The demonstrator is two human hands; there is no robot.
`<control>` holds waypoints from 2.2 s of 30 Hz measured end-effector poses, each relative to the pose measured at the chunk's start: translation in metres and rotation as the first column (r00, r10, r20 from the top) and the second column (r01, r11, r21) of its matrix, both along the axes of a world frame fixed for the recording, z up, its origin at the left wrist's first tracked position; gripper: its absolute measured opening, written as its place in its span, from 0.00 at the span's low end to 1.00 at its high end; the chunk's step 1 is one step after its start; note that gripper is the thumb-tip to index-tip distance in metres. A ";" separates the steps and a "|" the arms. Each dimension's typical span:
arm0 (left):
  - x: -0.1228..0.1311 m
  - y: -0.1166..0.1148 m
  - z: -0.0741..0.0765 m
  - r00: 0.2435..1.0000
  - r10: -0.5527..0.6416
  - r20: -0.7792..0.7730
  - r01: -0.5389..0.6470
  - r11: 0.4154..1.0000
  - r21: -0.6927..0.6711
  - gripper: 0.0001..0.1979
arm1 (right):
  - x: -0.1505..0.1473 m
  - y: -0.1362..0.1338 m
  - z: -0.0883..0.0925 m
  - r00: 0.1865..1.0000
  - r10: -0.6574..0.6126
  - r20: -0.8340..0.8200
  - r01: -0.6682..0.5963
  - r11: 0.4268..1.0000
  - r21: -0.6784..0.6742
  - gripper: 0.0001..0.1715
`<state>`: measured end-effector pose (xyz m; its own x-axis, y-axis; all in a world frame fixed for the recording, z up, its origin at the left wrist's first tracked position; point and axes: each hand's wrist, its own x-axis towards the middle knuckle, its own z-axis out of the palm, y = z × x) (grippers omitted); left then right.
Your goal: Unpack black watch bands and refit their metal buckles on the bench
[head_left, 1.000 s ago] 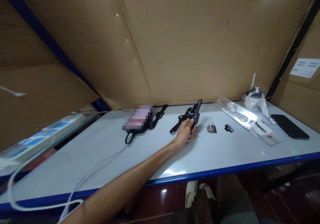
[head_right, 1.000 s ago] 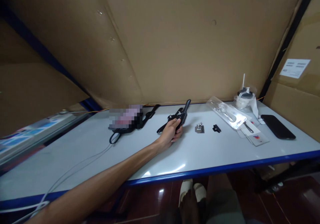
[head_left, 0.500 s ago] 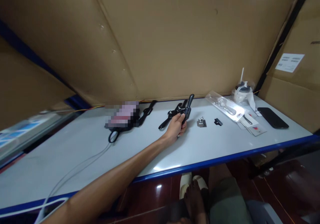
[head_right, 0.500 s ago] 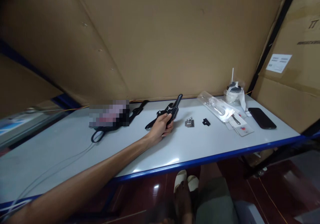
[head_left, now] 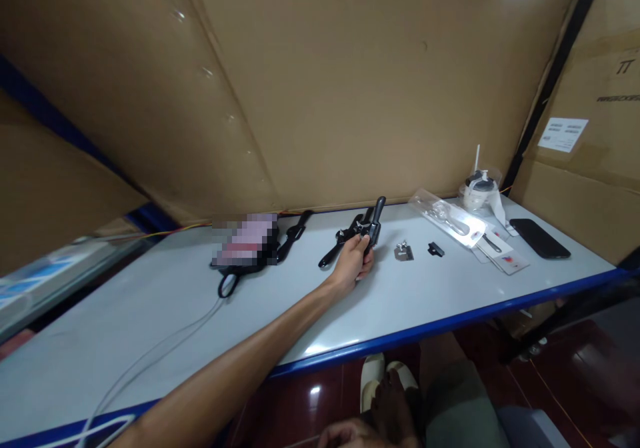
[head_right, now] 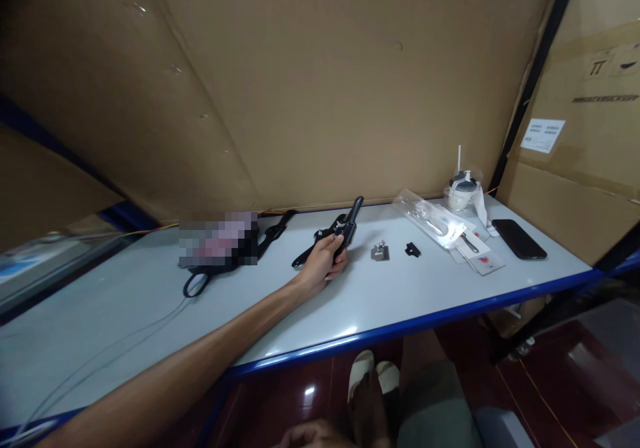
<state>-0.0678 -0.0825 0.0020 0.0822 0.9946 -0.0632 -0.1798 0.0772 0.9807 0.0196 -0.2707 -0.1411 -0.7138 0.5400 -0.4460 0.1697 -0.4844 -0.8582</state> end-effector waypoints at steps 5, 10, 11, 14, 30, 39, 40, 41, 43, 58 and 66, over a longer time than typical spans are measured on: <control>-0.001 0.000 0.000 1.000 -0.007 0.008 0.007 1.000 -0.009 0.18 | -0.002 0.000 0.017 1.000 -0.029 -0.013 0.029 0.999 0.027 0.09; 0.000 0.000 0.000 1.000 -0.003 0.005 0.003 1.000 -0.002 0.17 | -0.006 -0.007 0.016 0.997 -0.071 -0.030 0.072 0.997 0.028 0.07; 0.000 0.000 0.000 1.000 -0.003 0.002 0.003 1.000 -0.002 0.17 | -0.001 -0.007 0.008 0.997 -0.077 -0.030 0.078 0.996 0.046 0.06; 0.000 0.001 0.001 1.000 -0.003 -0.004 0.003 1.000 -0.016 0.18 | 0.016 -0.008 -0.031 0.997 -0.073 -0.038 0.075 0.994 0.073 0.05; 0.000 -0.002 0.006 0.999 0.006 0.035 -0.004 0.999 -0.035 0.14 | 0.074 -0.003 0.119 0.757 -0.397 -0.519 0.131 0.871 -0.474 0.45; -0.001 -0.001 0.003 0.999 0.017 0.033 -0.017 1.000 -0.020 0.17 | 0.115 0.174 0.221 0.818 -0.463 -0.342 0.575 0.634 0.517 0.35; -0.001 -0.001 0.002 0.999 0.012 0.031 -0.012 1.000 -0.018 0.17 | 0.116 0.201 0.225 0.844 -0.454 -0.286 0.524 0.589 0.615 0.34; -0.001 -0.001 0.002 1.000 0.009 0.026 -0.009 1.000 -0.019 0.18 | 0.117 0.227 0.227 0.875 -0.441 -0.197 0.434 0.540 0.721 0.33; -0.002 -0.001 0.001 1.000 0.000 0.018 0.001 1.000 -0.014 0.19 | 0.118 0.268 0.227 0.925 -0.376 0.061 0.136 0.476 0.869 0.32; -0.004 -0.005 0.000 0.999 -0.017 -0.037 0.016 1.000 -0.009 0.21 | 0.102 0.280 0.182 0.774 -0.146 0.616 -0.525 0.395 0.754 0.07; -0.007 -0.006 0.000 0.996 -0.053 -0.073 0.051 0.998 -0.023 0.23 | 0.116 0.299 0.170 0.839 -0.155 0.522 -0.367 0.548 0.752 0.07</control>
<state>-0.0749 -0.0884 0.0019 0.1280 0.9875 -0.0923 -0.1022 0.1057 0.9891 0.1352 0.0287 0.0287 -0.6171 0.7732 -0.1460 0.6656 0.4140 -0.6210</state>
